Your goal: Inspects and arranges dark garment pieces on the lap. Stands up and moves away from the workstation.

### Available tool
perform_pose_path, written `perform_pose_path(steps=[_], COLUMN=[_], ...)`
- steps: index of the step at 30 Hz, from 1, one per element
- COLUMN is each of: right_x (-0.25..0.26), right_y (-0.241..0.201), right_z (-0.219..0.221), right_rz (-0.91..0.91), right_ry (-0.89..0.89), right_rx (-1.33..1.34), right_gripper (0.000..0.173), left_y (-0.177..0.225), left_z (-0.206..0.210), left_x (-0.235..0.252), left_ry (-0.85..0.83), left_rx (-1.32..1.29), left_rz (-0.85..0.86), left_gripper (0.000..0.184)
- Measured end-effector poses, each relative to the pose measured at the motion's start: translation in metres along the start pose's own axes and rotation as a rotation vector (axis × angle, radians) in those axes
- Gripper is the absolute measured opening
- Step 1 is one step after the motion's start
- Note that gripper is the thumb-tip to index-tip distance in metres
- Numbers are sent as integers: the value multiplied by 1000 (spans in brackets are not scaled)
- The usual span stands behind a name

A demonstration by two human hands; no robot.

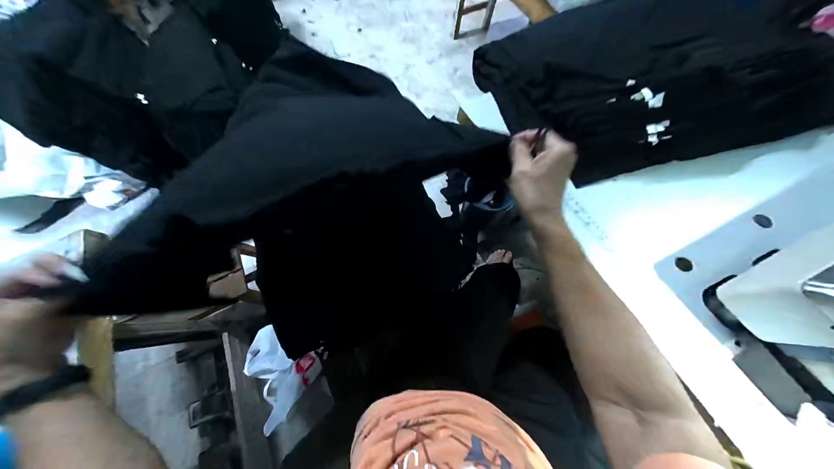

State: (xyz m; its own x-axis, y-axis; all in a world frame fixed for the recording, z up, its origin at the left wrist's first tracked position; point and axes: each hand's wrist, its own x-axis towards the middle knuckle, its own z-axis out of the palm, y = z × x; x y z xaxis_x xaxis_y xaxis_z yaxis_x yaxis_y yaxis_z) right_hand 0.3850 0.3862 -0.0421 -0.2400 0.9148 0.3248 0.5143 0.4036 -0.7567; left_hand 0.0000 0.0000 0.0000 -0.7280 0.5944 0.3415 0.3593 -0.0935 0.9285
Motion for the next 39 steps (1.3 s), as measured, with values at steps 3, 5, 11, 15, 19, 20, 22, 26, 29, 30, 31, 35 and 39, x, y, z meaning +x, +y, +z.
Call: perform_pose_path(steps=[3,5,11,15,19,20,22,26,29,30,31,35,39], right_x=[-39,-71,-94,-68,-43,-40,-37,-35,-34,-34,-34,-34,-33], right_y=[91,152,139,116,150,157,163,161,168,168,167,171,169], right_z=[46,63,-11,-82,-97,-96,-93,-95,-95,-94,-93,-92,-92], right_rz=[104,257,262,147,320,329,280,289,318,323,320,310,327], right_ry=[-170,-392,-656,-227,28,55,77,23,44,42,42,48,41], right_rx=[-188,-305,-349,-460,-609,-616,-610,-558,-576,-575,-572,-594,-609], right_gripper=[32,28,26,42,52,53,53,59,66,67,67,65,64], left_y=[-110,-159,-163,-135,-139,-144,-157,-158,-142,-145,-148,-138,-116], left_z=[5,24,97,161,247,265,290,297,275,267,264,280,305], left_x=[-71,-112,-96,-72,-104,-113,-124,-112,-91,-87,-85,-105,-126], left_ry=[-285,-632,-972,-774,-848,-915,-1019,-946,-872,-864,-860,-1013,-1184], left_rx=[182,362,903,775,541,553,619,502,481,484,484,710,1016], left_rz=[-455,-730,-785,-326,60,89,108,119,47,60,94,120,-99], left_gripper=[29,15,30,24,22,28,32,17,20,19,17,19,36])
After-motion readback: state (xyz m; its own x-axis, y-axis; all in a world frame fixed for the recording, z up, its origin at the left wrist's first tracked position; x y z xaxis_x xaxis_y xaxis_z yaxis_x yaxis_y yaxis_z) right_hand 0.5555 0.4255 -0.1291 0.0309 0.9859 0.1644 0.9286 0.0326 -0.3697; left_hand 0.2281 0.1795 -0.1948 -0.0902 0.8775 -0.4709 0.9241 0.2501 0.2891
